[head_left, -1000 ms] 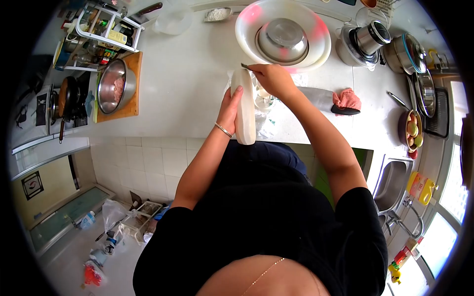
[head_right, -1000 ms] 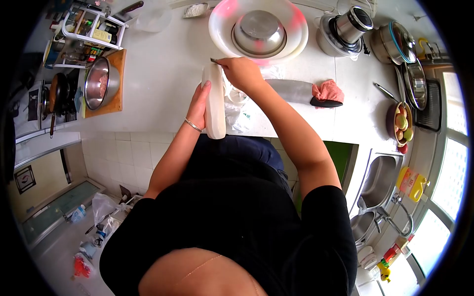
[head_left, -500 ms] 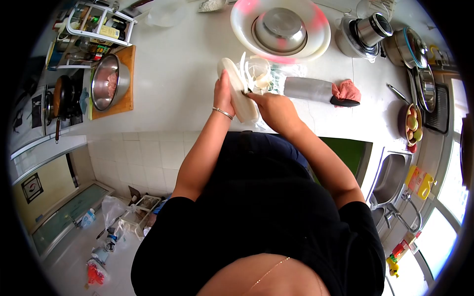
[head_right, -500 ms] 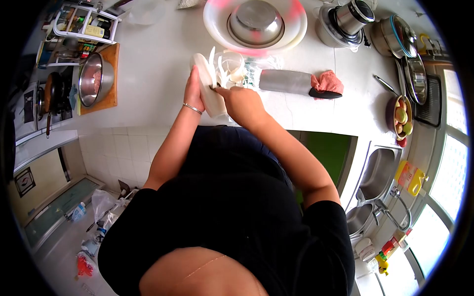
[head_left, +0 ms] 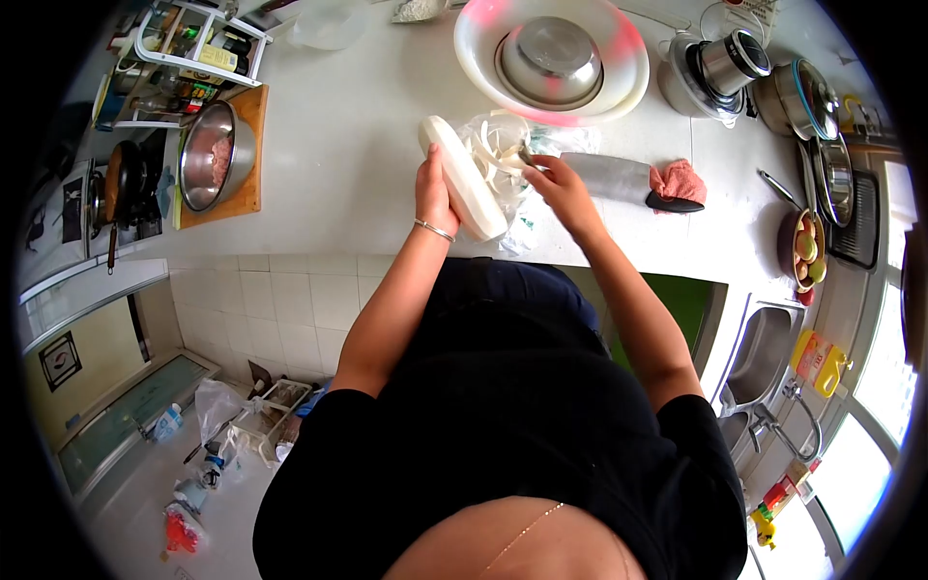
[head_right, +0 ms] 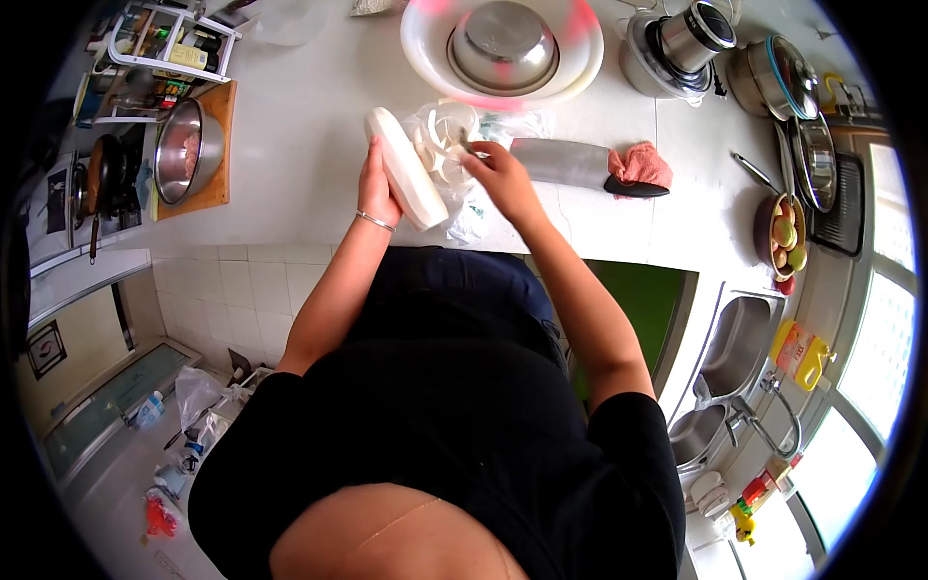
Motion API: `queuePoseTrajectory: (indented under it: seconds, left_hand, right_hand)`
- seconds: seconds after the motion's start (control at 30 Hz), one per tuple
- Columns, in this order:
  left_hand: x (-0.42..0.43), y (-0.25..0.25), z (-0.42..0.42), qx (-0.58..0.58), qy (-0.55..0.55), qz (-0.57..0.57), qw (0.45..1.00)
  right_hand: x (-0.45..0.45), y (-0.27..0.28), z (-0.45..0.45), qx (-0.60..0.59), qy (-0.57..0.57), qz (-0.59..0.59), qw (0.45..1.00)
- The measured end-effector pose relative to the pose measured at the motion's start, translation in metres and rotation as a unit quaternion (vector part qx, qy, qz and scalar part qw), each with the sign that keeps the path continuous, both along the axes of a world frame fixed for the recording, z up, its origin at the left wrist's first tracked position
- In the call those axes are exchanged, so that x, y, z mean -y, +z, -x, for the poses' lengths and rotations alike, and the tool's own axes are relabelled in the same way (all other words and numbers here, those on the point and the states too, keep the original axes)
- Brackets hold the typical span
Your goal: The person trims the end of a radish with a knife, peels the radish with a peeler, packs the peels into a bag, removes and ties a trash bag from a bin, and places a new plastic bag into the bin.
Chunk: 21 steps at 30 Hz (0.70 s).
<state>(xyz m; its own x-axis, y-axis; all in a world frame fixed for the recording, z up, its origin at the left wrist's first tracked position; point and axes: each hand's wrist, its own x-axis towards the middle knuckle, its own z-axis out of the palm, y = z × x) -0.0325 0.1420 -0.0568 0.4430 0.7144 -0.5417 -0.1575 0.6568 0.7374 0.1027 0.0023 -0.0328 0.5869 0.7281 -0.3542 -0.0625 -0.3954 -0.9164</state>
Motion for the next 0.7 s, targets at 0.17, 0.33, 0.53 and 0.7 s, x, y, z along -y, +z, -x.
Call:
queuePoseTrajectory:
  seconds: [0.17, 0.33, 0.53, 0.7]
  left_hand:
    - [0.006, 0.0, 0.002, 0.042, -0.07, 0.049, 0.995]
    - [0.013, 0.013, 0.004, 0.033, -0.106, -0.011, 0.994]
    - [0.015, 0.011, 0.0, 0.028, -0.093, -0.04, 0.995]
    - [0.006, 0.0, 0.0, 0.057, -0.104, -0.023, 0.993]
  right_hand:
    - [-0.032, -0.002, 0.019, 0.114, 0.037, 0.002, 0.993]
    - [-0.06, 0.03, -0.002, 0.322, 0.082, -0.031, 0.943]
    - [-0.084, 0.051, -0.016, 0.431, 0.228, 0.047, 0.872]
    - [-0.062, 0.048, 0.007, 0.444, 0.241, 0.067, 0.86]
